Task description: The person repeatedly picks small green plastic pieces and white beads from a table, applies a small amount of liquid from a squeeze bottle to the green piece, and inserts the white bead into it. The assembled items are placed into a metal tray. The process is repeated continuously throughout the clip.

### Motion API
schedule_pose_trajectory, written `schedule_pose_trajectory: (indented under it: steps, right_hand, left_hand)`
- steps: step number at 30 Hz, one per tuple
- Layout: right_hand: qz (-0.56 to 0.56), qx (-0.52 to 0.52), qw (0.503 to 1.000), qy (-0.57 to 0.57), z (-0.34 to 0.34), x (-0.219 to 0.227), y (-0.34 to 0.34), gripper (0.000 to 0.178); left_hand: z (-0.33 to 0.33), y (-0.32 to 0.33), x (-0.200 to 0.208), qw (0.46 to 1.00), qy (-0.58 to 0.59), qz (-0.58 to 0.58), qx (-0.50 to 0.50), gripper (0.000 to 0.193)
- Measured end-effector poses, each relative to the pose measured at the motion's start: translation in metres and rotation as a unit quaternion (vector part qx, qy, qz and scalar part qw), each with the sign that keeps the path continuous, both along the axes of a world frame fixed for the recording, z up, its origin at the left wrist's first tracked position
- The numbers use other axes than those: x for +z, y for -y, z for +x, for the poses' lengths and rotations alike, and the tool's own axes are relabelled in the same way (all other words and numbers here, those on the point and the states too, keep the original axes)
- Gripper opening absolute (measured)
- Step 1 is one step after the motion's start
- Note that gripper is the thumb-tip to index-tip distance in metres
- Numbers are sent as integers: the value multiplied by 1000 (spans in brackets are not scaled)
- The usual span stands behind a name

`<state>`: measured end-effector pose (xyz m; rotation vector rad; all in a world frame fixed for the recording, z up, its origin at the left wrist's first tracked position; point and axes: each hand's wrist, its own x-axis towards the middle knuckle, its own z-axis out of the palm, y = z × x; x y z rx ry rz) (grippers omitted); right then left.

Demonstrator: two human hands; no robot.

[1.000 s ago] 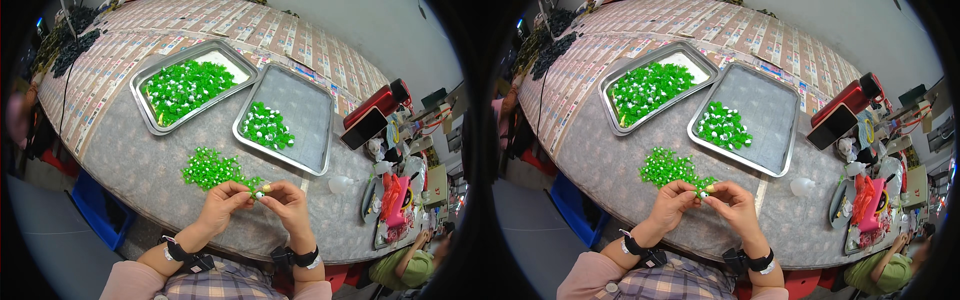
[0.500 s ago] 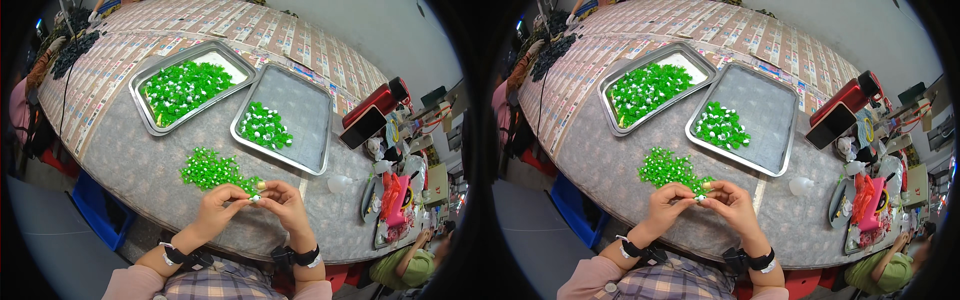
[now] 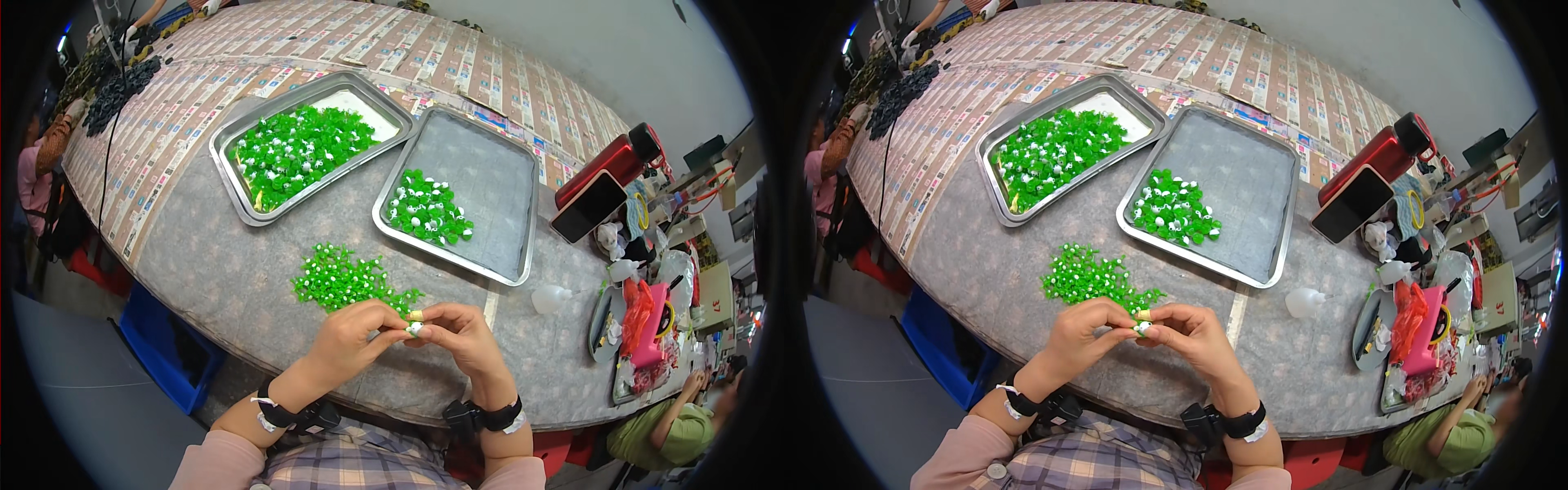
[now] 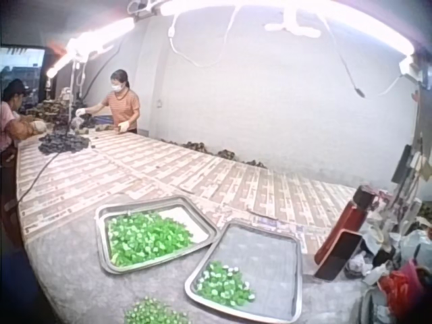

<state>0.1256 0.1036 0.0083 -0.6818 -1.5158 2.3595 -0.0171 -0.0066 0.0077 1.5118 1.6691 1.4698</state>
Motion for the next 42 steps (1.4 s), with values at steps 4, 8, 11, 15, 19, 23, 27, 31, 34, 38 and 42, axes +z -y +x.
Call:
schedule_pose_trajectory:
  steps: [4,8,11,15,19,23,27,31,34,38,42]
  right_hand:
    - [29,-26,999,2,-2,0,-2,21]
    - [153,-158,975,39,3,-11,-16,16]
    - [324,-190,919,124,0,-22,-23,11]
    - [487,-147,844,168,-8,-27,-24,13]
    - [632,-76,752,173,-18,-27,-20,12]
    - [622,-71,761,171,-21,-28,-17,11]
    - [395,-51,913,93,-7,-14,-13,10]
    - [320,3,947,1,-3,-1,-4,13]
    - [432,-36,901,0,24,14,-3,20]
    - [371,-18,928,11,91,50,24,27]
    - [222,166,961,-17,167,15,80,25]
  left_hand:
    - [-7,-1,3,996,71,-47,-11,8]
    - [-49,-23,12,984,136,-32,111,9]
    - [-97,-37,33,955,57,126,262,18]
    - [-89,-33,38,956,90,157,230,22]
    - [-52,-13,19,984,153,-35,85,18]
    - [-24,-9,7,995,58,-75,11,20]
    - [-5,-17,13,996,-78,-41,2,26]
    - [5,-11,14,994,-101,-1,-31,26]
    - [19,-14,13,996,-85,30,-20,24]
    - [28,-5,9,1000,-8,6,-17,19]
    - [67,0,-14,992,33,-45,-117,14]
